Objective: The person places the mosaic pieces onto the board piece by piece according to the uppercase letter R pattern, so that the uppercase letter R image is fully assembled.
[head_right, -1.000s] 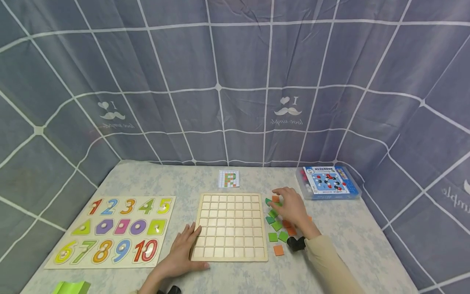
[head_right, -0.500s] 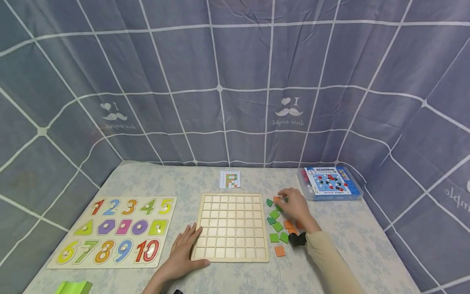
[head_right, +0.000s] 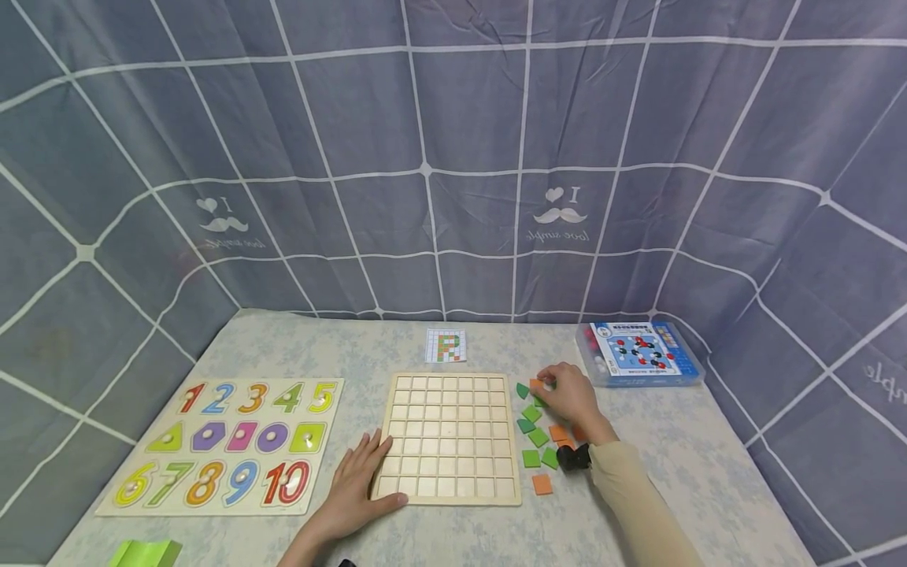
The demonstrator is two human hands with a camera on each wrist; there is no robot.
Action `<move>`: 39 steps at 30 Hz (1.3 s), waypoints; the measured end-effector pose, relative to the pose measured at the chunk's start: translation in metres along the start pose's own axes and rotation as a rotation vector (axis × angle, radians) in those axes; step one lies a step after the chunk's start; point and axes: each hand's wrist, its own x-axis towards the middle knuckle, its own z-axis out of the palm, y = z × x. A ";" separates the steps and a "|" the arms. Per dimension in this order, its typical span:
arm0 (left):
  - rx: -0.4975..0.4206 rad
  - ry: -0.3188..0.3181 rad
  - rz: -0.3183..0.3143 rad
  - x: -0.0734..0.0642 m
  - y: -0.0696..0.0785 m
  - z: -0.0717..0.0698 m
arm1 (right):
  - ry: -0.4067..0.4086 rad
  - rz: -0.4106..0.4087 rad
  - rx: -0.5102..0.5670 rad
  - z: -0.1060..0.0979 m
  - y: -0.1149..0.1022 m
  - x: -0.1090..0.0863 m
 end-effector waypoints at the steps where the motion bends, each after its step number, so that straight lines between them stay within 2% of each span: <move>1: 0.003 0.002 0.003 0.000 0.000 0.000 | -0.003 0.002 -0.003 0.000 0.000 0.001; 9: 0.017 0.011 0.012 0.000 -0.002 0.001 | -0.035 -0.018 -0.014 0.002 0.003 0.006; 23: 0.149 0.029 0.049 -0.003 -0.003 0.007 | -0.084 0.020 0.037 -0.001 0.001 0.007; 39: 0.250 0.094 0.113 -0.004 -0.007 0.009 | -0.030 0.043 0.102 0.005 0.003 0.005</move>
